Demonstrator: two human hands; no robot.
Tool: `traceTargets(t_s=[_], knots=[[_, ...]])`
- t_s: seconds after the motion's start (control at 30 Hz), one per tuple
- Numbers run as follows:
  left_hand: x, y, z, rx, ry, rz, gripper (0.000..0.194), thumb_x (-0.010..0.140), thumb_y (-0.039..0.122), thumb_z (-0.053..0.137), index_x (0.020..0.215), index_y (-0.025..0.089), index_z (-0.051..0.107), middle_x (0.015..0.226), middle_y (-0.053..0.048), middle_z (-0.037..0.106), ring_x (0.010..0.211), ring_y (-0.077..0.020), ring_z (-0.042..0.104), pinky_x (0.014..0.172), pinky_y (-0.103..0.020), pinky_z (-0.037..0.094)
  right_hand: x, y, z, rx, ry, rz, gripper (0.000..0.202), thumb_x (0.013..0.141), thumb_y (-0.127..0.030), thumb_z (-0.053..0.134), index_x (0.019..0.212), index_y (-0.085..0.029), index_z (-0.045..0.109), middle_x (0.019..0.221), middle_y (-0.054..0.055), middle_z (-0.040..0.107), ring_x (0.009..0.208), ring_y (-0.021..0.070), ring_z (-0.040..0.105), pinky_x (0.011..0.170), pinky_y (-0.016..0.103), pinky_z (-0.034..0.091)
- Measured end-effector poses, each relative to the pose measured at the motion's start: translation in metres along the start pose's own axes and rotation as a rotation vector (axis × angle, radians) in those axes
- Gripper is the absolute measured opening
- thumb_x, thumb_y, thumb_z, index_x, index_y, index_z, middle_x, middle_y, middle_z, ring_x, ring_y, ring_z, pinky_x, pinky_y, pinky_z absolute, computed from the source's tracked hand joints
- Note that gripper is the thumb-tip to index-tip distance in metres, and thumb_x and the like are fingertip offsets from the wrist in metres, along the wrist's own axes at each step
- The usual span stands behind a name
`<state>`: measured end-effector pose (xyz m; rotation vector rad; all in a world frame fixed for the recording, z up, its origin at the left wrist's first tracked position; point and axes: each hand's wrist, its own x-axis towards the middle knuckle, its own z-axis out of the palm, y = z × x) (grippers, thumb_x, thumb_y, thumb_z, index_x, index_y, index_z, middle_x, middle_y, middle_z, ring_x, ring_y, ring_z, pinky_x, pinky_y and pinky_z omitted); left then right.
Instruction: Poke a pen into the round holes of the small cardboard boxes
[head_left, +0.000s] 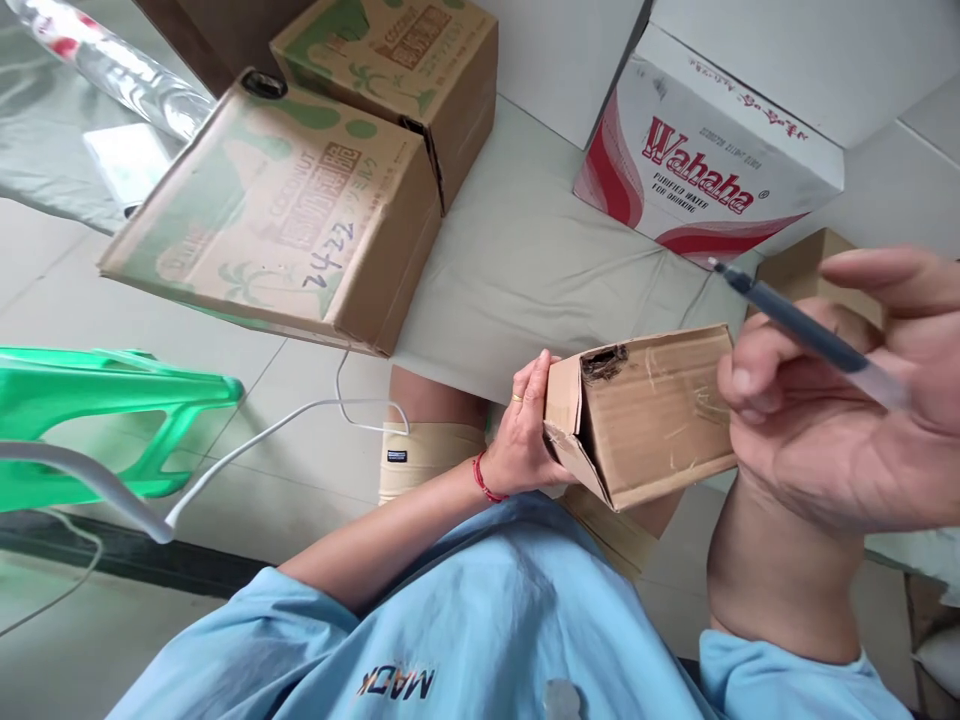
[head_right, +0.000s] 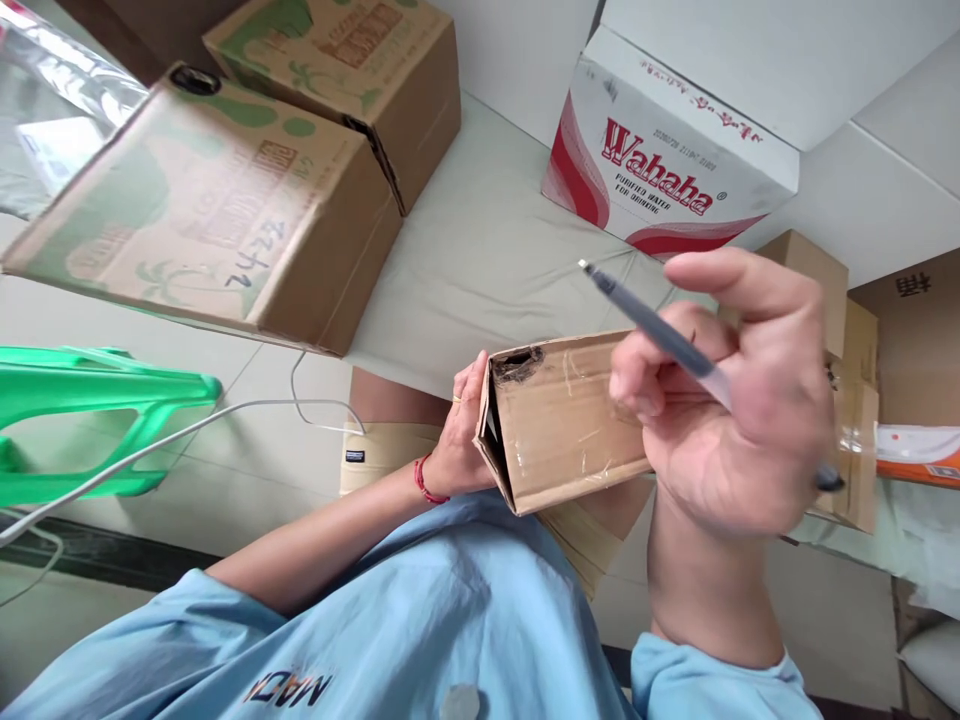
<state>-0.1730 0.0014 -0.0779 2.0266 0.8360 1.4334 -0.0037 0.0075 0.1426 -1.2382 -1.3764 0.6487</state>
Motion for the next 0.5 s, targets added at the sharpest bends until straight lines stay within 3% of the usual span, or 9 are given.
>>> traceTargets(t_s=[0.1,0.17,0.23,0.33,0.5], knots=[[0.002,-0.002,-0.001,0.023,-0.02,-0.011,0.145,0.075,0.089,0.075,0.176,0.019,-0.003,0.154,-0.027,0.049,0.14,-0.0451,0.054,0.117,-0.065,0.049,0.001,0.005,-0.001,0.101,0.013,0.016,0.01,0.088,-0.031,0.077,0.096,-0.026,0.08,0.066,-0.003,0.063,0.051,0.0126,0.055,0.04,0.025,0.033],[0.004,-0.002,-0.001,0.017,-0.024,-0.009,0.148,0.07,0.093,0.075,0.176,0.022,0.0,0.152,-0.026,0.049,0.139,-0.0458,0.054,0.116,-0.067,0.049,-0.001,0.008,-0.003,0.084,-0.022,0.057,0.004,0.087,-0.024,0.075,0.086,-0.024,0.079,0.061,-0.005,0.057,0.048,0.0099,0.05,0.04,0.024,0.032],[0.006,-0.002,-0.002,-0.006,-0.024,-0.009,0.147,0.068,0.093,0.077,0.175,0.022,0.004,0.15,-0.025,0.049,0.139,-0.0462,0.054,0.115,-0.067,0.05,-0.003,0.008,-0.005,0.069,-0.071,0.112,0.004,0.088,-0.023,0.074,0.086,-0.024,0.078,0.06,-0.006,0.054,0.047,0.0094,0.048,0.042,0.023,0.035],[0.008,0.0,-0.004,-0.051,-0.034,-0.015,0.147,0.065,0.087,0.086,0.173,0.02,0.011,0.148,-0.026,0.049,0.137,-0.0469,0.054,0.114,-0.067,0.051,-0.005,0.009,-0.007,0.016,-0.12,0.152,0.006,0.088,-0.026,0.079,0.094,-0.025,0.079,0.065,-0.005,0.063,0.055,0.0118,0.058,0.049,0.025,0.044],[0.01,0.002,-0.006,-0.086,-0.02,-0.005,0.145,0.064,0.083,0.089,0.171,0.019,0.016,0.147,-0.026,0.049,0.136,-0.0465,0.053,0.112,-0.067,0.052,-0.004,0.017,-0.008,-0.05,-0.149,0.017,0.008,0.089,-0.031,0.084,0.089,-0.024,0.08,0.067,-0.002,0.069,0.055,0.0128,0.058,0.049,0.028,0.043]])
